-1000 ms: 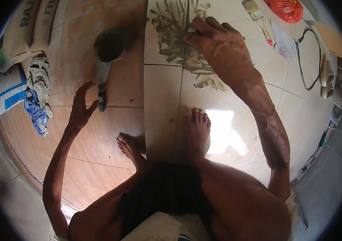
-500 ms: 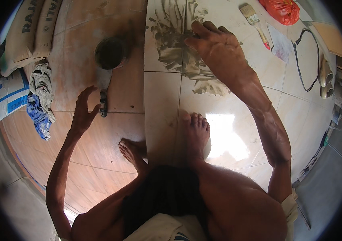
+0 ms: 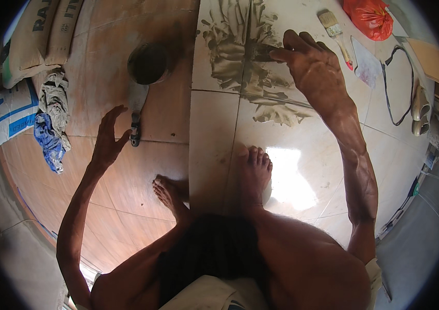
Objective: The person sits on the floor and uses a trowel to scoop grout from a small container, applying it into the gaps between floor tiles. They repeatedly spread and smooth the grout along the tile seams.
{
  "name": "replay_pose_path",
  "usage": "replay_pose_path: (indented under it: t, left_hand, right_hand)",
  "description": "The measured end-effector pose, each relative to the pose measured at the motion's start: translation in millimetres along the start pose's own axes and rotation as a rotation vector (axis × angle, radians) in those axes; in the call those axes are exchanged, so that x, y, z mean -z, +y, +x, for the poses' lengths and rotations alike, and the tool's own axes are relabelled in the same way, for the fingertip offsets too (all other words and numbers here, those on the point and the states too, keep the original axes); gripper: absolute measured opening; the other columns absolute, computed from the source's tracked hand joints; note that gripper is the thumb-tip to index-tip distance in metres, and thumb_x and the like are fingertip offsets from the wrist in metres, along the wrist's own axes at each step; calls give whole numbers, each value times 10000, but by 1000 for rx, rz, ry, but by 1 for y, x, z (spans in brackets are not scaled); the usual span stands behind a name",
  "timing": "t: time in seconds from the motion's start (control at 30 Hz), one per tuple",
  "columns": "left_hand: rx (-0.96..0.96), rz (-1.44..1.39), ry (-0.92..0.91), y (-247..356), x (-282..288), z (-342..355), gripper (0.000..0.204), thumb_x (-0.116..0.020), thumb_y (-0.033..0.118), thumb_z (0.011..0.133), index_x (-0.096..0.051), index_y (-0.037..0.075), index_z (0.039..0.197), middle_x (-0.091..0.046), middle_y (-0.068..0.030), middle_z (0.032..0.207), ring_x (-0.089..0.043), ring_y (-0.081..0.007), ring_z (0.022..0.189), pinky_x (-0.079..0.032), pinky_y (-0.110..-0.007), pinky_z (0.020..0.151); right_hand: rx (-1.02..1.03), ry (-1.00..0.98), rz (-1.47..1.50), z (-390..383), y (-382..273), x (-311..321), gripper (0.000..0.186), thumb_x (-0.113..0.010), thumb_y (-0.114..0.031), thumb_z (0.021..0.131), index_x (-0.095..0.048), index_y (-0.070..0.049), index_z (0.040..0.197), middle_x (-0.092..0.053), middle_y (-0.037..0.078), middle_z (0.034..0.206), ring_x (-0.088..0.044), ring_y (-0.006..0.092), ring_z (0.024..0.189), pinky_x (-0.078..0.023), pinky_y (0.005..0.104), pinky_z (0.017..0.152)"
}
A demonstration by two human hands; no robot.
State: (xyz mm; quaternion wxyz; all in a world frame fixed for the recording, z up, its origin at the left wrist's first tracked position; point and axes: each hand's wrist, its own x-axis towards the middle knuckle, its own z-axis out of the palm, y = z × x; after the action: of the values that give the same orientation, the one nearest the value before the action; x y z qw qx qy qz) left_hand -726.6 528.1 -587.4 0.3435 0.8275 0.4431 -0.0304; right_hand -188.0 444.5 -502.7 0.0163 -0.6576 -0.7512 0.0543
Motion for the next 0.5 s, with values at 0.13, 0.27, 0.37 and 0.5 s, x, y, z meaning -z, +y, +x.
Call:
replay_pose_path:
  t: [0.13,0.27,0.37,0.5]
  left_hand:
    - [-63,-29,-1,-2,-20,10,690,-799,149,998,-515,104,1626,-563,-141,1648,-488,-378,1556,-394,-511,1289]
    - [-28,-26,14,-4,-20,2,692,-802,150,997,-515,104,1626,-560,-138,1653,-490,-378,1554,-398,-513,1287]
    - [-33,-10,33,-1,-4,-1,703,-811,143,989,-517,103,1626,-557,-141,1658,-489,-380,1554,-398,-513,1289]
    - [-43,-21,3,1,-15,10,699,-806,151,993,-517,102,1627,-556,-141,1660,-489,-381,1554,-396,-511,1289]
  right_hand:
    - [37,97,-33,16,6,11,270,-722,-76,969,-858,-181,1178,-716,32,1120,-733,231,1081,-631,410,955]
    - [37,54,-50,19,-4,-6,246,-737,-103,993,-857,-186,1191,-707,28,1110,-744,241,1112,-632,394,986]
    - [-55,-31,9,-6,-6,0,243,-755,-100,992,-858,-186,1194,-706,29,1115,-754,253,1112,-641,391,986]
    - [-110,118,-114,10,20,16,381,-856,-72,927,-838,-205,1284,-741,18,1115,-757,250,1028,-640,401,877]
